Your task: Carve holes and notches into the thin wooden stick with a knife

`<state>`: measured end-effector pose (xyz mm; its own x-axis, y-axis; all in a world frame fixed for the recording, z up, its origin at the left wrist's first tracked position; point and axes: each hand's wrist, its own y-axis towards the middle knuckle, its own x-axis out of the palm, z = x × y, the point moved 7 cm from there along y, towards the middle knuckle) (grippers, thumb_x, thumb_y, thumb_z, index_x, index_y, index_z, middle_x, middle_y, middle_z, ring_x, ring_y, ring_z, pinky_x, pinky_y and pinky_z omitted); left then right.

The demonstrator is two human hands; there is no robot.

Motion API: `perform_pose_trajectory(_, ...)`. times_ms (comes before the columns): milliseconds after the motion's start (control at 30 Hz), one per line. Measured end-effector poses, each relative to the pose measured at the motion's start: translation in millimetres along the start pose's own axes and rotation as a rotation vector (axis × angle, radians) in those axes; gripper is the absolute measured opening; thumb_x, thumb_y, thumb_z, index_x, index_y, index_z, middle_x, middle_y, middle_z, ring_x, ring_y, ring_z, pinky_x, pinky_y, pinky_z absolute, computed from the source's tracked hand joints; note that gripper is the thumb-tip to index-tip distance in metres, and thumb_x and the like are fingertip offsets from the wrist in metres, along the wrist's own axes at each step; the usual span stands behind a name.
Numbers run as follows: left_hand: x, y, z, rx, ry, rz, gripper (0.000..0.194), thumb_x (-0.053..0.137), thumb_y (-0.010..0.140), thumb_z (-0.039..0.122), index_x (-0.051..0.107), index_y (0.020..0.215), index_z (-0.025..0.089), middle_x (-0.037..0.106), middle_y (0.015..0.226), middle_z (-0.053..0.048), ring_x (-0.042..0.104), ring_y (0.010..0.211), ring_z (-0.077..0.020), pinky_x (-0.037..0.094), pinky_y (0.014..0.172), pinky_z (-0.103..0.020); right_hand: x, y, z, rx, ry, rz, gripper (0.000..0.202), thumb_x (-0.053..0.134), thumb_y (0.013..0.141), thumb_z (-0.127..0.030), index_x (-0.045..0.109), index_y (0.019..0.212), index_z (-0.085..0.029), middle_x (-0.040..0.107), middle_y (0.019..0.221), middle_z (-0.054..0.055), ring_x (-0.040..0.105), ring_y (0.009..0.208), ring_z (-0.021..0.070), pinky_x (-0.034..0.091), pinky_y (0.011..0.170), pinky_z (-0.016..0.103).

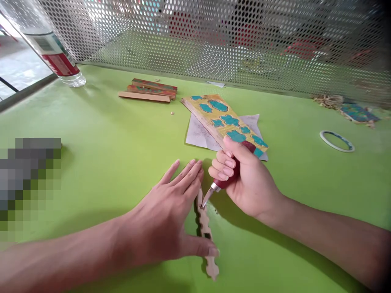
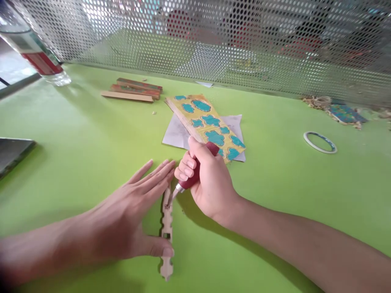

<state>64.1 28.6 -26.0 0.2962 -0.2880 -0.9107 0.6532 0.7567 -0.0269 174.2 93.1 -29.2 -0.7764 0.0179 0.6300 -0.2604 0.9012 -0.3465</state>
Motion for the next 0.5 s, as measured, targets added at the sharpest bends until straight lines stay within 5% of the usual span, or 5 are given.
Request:
perform_pose_trajectory(167, 1.7, 0, 3, 0.012, 0.050, 0.038, 0.122, 0.048, 0.072, 0.087, 0.021, 0.153, -0.001, 0.020, 0.159, -0.025, 0.015, 0.150, -0.0355, 0.010, 0.124, -0.054, 1, 3, 0, -0.005, 0.026, 0.002, 0.045, 0.065, 0.091, -0.034, 0.042, 0.057, -0.017, 0.037, 0.049, -0.007, 0.034, 0.043, 0.0048, 0.036, 0.043, 0.018)
perform_pose_trajectory(267, -4.6, -2, 1, 0.011, 0.078, 0.100, 0.116, 0.050, 0.071, 0.087, 0.037, 0.147, 0.001, 0.035, 0.154, -0.025, 0.021, 0.148, -0.0391, 0.015, 0.122, -0.056, 11, -1, -6, -0.042, -0.077, -0.119, 0.046, 0.061, 0.093, -0.034, 0.041, 0.056, -0.017, 0.038, 0.048, -0.007, 0.036, 0.043, 0.0053, 0.036, 0.043, 0.019)
perform_pose_trajectory(433, -20.9, -2, -5, -0.015, 0.040, 0.154, 0.030, 0.053, 0.097, 0.041, 0.068, 0.103, 0.016, 0.063, 0.115, -0.014, 0.051, 0.121, -0.0314, 0.042, 0.102, -0.050, 29, -16, -22, -0.217, -0.343, -0.340, 0.039, 0.058, 0.096, -0.030, 0.046, 0.060, -0.019, 0.044, 0.052, -0.006, 0.046, 0.046, 0.0079, 0.042, 0.050, 0.024)
perform_pose_trajectory(500, -23.0, -1, -5, 0.000, 0.000, 0.146, 0.026, 0.045, 0.101, 0.025, 0.065, 0.087, 0.016, 0.062, 0.095, -0.010, 0.056, 0.096, -0.0245, 0.046, 0.088, -0.043, 32, -22, -27, -0.268, -0.462, -0.399, 0.037, 0.056, 0.097, -0.032, 0.049, 0.063, -0.019, 0.048, 0.055, -0.005, 0.053, 0.052, 0.0101, 0.045, 0.054, 0.026)
